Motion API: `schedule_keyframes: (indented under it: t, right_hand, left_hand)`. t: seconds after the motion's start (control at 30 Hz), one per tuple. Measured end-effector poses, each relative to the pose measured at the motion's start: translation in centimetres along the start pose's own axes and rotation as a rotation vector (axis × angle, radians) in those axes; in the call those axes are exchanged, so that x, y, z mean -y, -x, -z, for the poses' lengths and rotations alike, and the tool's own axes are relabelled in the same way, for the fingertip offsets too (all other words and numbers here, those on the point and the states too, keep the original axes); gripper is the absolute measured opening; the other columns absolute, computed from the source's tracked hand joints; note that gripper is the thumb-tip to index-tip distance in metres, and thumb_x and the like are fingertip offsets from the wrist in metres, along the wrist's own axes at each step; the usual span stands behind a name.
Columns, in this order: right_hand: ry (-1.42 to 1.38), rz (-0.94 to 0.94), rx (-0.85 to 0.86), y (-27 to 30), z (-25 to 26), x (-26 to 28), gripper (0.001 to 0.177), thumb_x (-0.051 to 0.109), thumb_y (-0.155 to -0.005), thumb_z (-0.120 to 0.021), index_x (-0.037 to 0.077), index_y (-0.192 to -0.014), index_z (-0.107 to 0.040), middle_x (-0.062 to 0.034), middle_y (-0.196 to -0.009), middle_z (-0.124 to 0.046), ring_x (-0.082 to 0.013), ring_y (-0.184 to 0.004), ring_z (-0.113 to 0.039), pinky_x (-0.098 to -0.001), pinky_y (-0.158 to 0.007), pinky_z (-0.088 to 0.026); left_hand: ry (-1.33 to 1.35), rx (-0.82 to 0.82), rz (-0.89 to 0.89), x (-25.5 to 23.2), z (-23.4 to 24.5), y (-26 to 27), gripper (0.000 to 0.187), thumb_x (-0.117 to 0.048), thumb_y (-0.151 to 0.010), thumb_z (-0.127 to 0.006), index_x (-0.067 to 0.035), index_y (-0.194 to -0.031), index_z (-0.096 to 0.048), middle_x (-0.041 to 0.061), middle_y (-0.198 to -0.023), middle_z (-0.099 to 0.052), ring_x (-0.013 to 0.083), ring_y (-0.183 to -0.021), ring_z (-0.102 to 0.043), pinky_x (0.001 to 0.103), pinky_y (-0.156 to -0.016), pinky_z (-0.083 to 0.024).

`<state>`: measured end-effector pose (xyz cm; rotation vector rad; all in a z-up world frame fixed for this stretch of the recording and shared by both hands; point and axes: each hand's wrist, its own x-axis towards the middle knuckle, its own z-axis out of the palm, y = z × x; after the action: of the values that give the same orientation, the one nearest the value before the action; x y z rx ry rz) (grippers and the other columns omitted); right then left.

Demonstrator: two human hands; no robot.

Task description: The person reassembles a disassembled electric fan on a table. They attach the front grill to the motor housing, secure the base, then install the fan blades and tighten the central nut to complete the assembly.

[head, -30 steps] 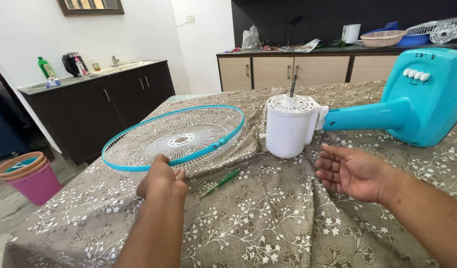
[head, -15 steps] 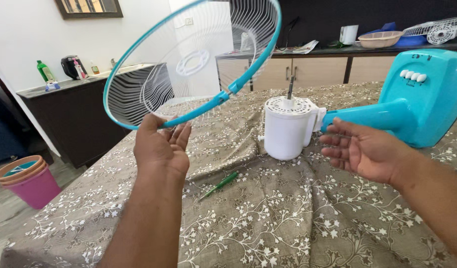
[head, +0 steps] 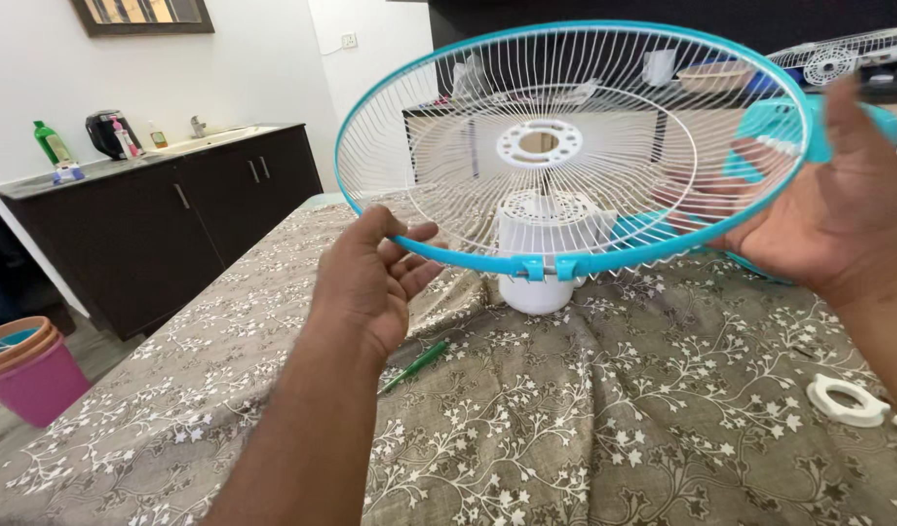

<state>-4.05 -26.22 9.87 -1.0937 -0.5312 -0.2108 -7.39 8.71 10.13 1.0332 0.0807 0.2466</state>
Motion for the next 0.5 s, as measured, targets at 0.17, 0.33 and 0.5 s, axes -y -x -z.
schedule_keyframes:
  t: [0.17, 0.33, 0.5]
  right_hand:
    - [-0.114, -0.112, 0.003, 0.7, 0.8, -1.5, 0.085, 0.032, -0.089, -0.072, 0.003, -0.159, -0.035, -0.0188, -0.16, -0.047, -0.0409, -0.145, -0.046, -0.064, -0.111, -0.032]
    - [-0.121, -0.177, -0.143, 1.5, 1.4, -3.1, 0.083, 0.029, -0.085, -0.071, 0.004, -0.157, -0.037, -0.019, -0.157, -0.048, -0.0424, -0.141, -0.051, -0.0642, -0.11, -0.037]
    - [-0.098, -0.302, -0.282, 1.3, 2.0, -4.0, 0.084, 0.036, -0.084, -0.07, 0.004, -0.154, -0.035, -0.0201, -0.155, -0.048, -0.0407, -0.141, -0.053, -0.062, -0.112, -0.041]
  left_hand:
    - [-0.026, 0.041, -0.009, 2.3, 0.7, -0.4, 0.034, -0.012, -0.083, -0.059, 0.006, -0.11, -0.05, 0.026, -0.104, -0.072, 0.0245, -0.08, -0.07, 0.035, -0.072, -0.064]
    - [-0.069, 0.043, -0.01, 2.7, 1.0, -1.1, 0.035, -0.017, -0.084, -0.063, 0.003, -0.111, -0.055, 0.022, -0.101, -0.072, 0.0196, -0.072, -0.064, 0.032, -0.066, -0.064]
    - [-0.098, 0.002, -0.01, 2.9, 1.2, -1.1, 0.039, -0.018, -0.084, -0.066, -0.001, -0.117, -0.054, 0.02, -0.097, -0.071, 0.0183, -0.072, -0.064, 0.03, -0.063, -0.063]
